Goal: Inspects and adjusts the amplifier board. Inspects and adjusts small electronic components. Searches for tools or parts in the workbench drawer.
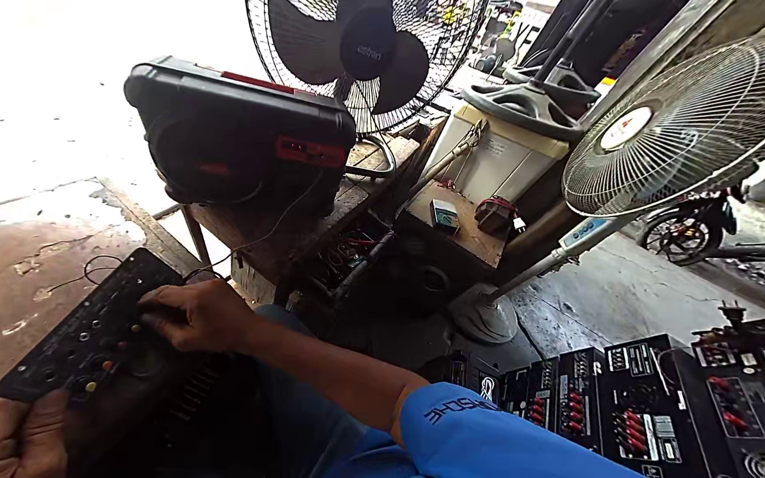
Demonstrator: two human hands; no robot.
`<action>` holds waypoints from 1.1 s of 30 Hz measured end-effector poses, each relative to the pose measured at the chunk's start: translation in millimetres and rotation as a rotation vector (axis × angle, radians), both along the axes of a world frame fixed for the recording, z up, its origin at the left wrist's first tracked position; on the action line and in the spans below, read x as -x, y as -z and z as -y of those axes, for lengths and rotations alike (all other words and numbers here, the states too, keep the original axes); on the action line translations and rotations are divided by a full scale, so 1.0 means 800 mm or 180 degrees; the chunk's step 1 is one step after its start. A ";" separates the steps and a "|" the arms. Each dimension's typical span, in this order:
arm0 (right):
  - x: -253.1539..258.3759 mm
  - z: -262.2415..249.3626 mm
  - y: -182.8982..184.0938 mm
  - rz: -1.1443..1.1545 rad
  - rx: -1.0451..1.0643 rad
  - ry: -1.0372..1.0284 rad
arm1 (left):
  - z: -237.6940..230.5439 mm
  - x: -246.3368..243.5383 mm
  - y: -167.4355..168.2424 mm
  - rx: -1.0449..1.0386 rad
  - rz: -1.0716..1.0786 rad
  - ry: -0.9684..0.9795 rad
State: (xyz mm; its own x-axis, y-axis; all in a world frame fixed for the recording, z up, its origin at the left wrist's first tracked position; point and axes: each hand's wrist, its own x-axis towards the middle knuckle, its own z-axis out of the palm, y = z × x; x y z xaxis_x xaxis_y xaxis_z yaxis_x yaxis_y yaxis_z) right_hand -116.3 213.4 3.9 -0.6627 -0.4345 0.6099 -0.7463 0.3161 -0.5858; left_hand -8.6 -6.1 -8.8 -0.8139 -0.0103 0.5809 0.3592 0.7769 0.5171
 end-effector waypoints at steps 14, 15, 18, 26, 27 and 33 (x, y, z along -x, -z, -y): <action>0.000 0.000 0.002 -0.0112 0.0021 0.0029 | -0.004 -0.002 -0.004 0.0012 0.0095 -0.0078; 0.000 0.001 0.003 -0.0129 0.0010 0.0043 | -0.004 -0.002 -0.003 0.0016 0.0090 -0.0074; 0.000 0.002 0.003 -0.0098 -0.0015 0.0056 | -0.003 -0.002 -0.001 -0.0030 0.0088 -0.0052; -0.001 0.004 0.004 -0.0208 -0.0123 0.0206 | 0.001 -0.003 0.005 -0.0226 0.0233 0.0004; -0.001 0.004 0.005 -0.0227 -0.0127 0.0212 | 0.001 -0.003 0.006 -0.0269 0.0255 0.0005; -0.001 0.003 0.012 -0.0406 -0.0082 0.0167 | 0.002 -0.002 0.010 -0.0369 0.0237 0.0041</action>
